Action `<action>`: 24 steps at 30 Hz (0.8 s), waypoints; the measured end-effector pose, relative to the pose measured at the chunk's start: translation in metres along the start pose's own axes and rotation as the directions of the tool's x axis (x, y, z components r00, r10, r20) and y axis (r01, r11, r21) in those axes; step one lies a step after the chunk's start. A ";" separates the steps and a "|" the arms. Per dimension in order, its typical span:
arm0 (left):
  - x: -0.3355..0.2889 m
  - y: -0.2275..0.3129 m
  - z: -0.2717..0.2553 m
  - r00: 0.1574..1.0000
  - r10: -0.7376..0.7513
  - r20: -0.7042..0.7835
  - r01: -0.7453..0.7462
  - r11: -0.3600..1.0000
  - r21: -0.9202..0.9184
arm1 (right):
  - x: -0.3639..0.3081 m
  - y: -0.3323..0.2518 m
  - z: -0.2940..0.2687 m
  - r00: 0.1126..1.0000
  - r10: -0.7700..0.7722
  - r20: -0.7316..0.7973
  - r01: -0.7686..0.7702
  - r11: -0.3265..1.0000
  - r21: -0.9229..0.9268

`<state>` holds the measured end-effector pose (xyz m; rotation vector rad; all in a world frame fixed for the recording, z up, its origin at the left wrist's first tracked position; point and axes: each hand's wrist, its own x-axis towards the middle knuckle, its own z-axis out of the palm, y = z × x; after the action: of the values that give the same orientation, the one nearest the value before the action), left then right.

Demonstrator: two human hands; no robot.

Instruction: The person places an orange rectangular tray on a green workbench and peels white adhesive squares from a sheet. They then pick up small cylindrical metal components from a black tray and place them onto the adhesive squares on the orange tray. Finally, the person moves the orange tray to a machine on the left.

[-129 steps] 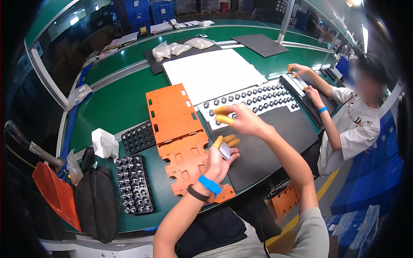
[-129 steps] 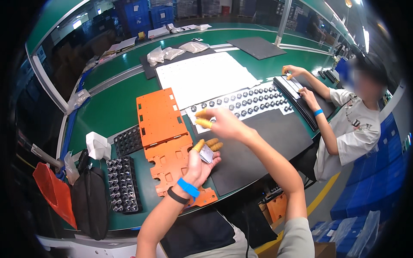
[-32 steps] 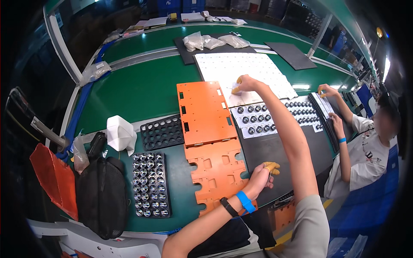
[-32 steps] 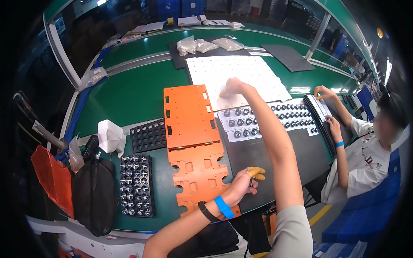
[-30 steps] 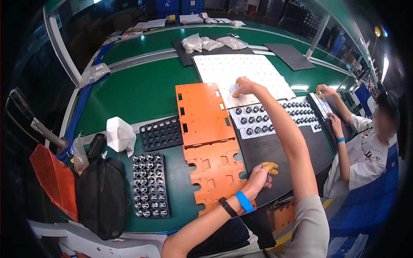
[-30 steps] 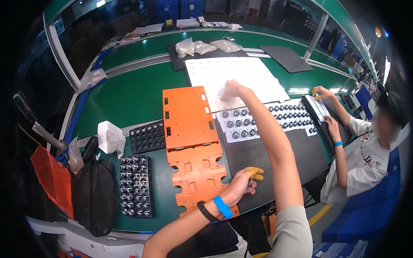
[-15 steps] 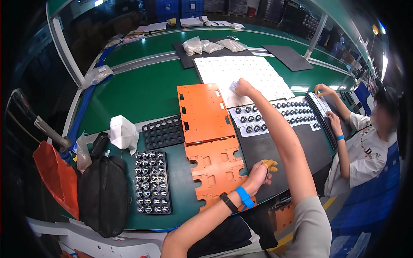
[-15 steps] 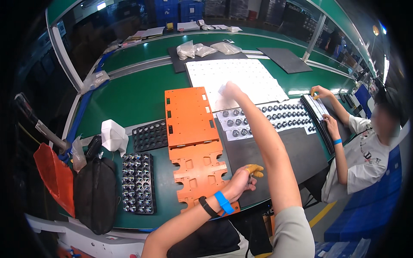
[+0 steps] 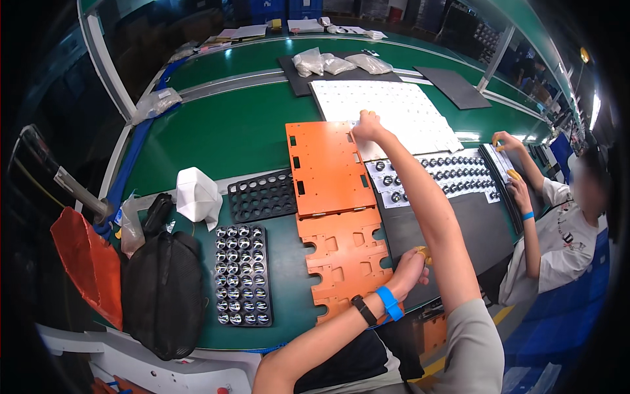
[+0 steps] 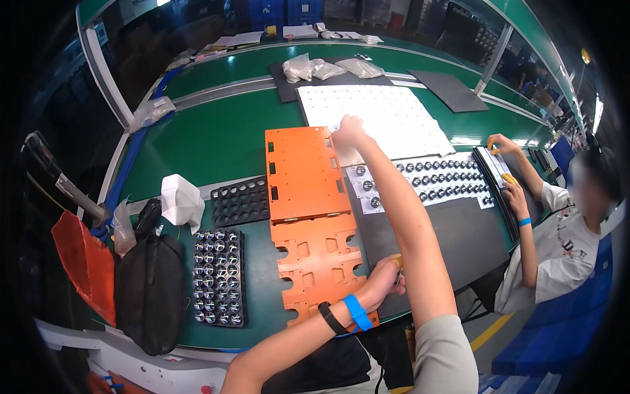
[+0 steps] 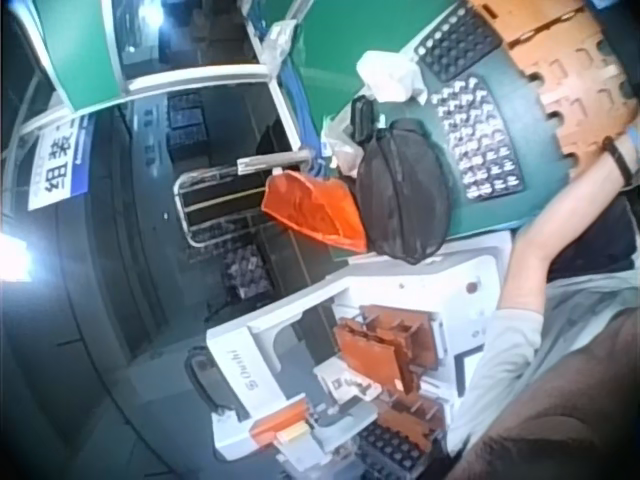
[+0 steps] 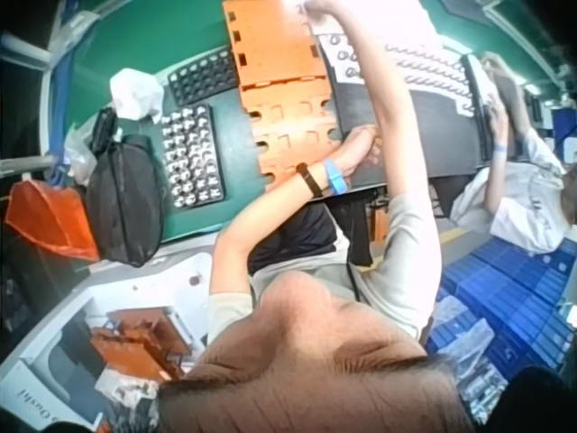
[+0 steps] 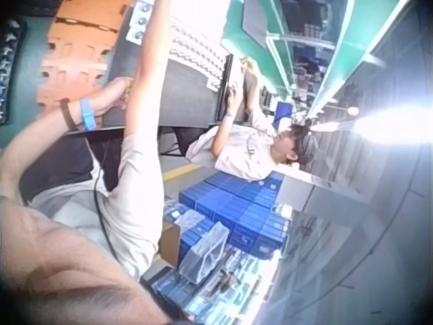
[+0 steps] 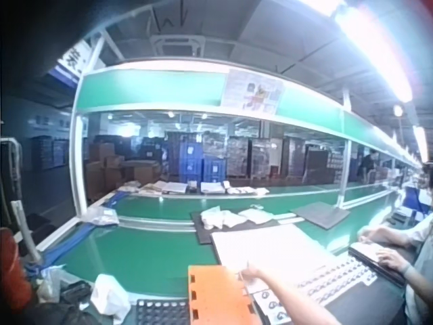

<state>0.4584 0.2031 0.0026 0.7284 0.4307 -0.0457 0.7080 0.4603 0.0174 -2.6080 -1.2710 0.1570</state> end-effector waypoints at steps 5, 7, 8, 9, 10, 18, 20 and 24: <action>-0.004 0.001 0.005 1.000 0.017 0.006 -0.017 0.999 -0.048 | 0.022 0.009 -0.008 0.986 0.015 0.165 -0.004 0.998 -0.067; -0.004 0.002 0.005 1.000 0.027 0.002 -0.027 0.998 -0.052 | 0.026 0.009 -0.008 0.980 0.024 0.199 -0.011 0.998 -0.067; -0.005 0.003 0.005 0.999 0.032 -0.002 -0.032 0.999 -0.043 | 0.027 0.005 -0.008 0.980 0.034 0.195 -0.022 0.998 -0.064; -0.006 0.005 0.004 0.999 0.036 -0.005 -0.037 0.999 -0.034 | 0.027 0.001 -0.008 0.981 0.043 0.190 -0.032 0.998 -0.061; -0.008 0.006 0.003 0.999 0.042 -0.009 -0.043 0.998 -0.039 | 0.027 -0.003 -0.006 0.989 0.036 0.141 -0.031 0.999 -0.033; -0.001 0.003 -0.002 0.996 0.048 0.076 -0.052 0.998 0.039 | 0.031 0.007 0.003 1.000 -0.021 -0.018 0.024 0.985 0.168; 0.001 0.000 -0.002 0.996 0.047 0.082 -0.048 0.999 0.011 | 0.033 0.008 0.001 0.998 -0.068 -0.015 0.069 0.983 0.172; -0.002 0.002 0.000 0.999 0.027 0.038 -0.027 1.000 0.003 | 0.030 0.001 0.000 0.993 -0.116 0.022 0.115 0.991 0.072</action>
<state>0.4568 0.2044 0.0041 0.7352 0.3849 -0.0345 0.7273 0.4838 0.0172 -2.4732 -1.3950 0.2124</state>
